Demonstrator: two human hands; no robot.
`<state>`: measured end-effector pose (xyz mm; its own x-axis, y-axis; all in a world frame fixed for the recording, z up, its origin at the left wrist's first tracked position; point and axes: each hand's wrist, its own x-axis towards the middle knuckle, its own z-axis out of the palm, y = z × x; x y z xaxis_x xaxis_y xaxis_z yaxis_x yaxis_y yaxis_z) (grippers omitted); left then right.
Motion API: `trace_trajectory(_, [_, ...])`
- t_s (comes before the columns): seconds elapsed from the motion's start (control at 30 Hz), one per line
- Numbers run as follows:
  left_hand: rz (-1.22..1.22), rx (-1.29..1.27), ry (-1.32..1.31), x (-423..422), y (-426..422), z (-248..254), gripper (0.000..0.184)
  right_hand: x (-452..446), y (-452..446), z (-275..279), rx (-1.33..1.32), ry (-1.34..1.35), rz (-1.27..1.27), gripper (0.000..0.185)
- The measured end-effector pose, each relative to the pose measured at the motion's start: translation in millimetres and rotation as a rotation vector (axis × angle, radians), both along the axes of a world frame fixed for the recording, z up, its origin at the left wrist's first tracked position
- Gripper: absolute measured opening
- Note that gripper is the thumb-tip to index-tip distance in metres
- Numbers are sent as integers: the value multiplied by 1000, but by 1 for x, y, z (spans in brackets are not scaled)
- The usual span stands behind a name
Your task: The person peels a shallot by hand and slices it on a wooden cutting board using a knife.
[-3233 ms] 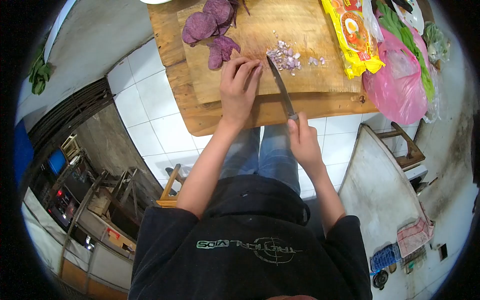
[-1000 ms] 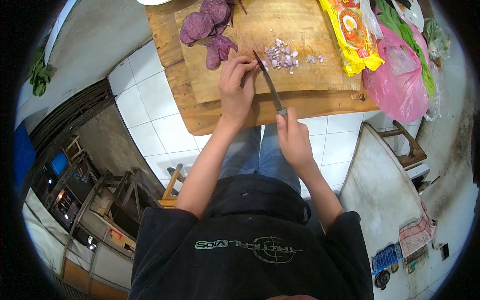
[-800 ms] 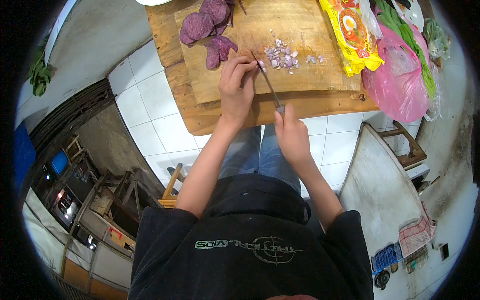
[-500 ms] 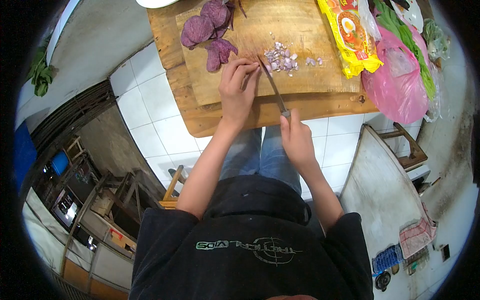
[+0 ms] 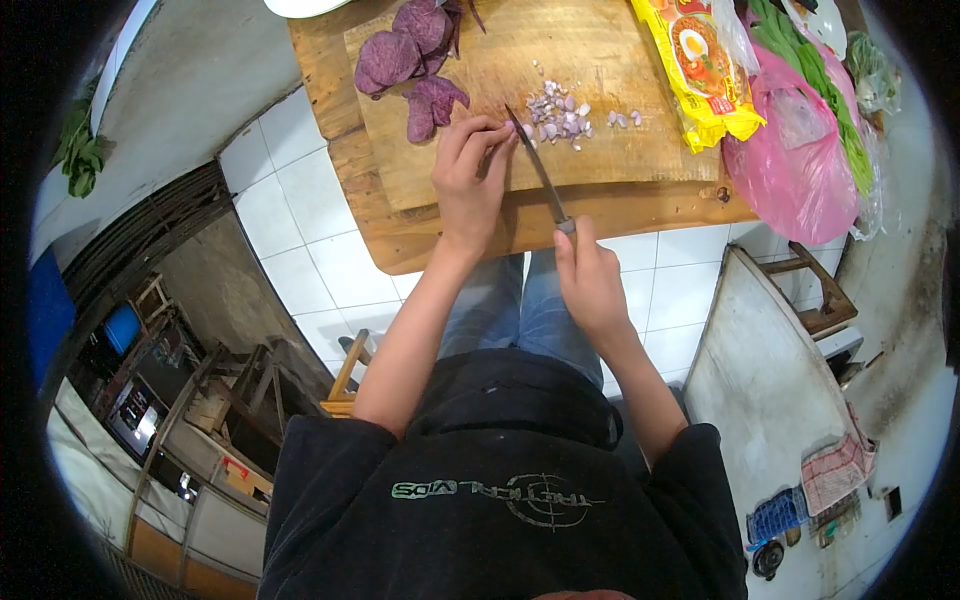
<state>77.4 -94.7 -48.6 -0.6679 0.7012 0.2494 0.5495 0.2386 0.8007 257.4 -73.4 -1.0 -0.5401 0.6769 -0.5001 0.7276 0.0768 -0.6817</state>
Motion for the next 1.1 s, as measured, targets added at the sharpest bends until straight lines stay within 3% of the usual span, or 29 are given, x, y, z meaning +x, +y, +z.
trace_trajectory(0.33, [-9, 4, 46, -1, -1, 0, 16, -12, 7, -7, 167, -158, 130, 26])
trace_trajectory(0.63, [-33, -55, 51, 1, -1, 3, 19, 12, 13, 2, -102, -6, -18, 23])
trace_trajectory(0.93, [-33, -25, 41, -1, 2, 2, 19, 7, 16, 4, -26, 3, 10, 22])
trace_trajectory(1.1, [-49, -27, 6, 0, 2, 6, 20, 7, 10, -9, 145, -118, 100, 21])
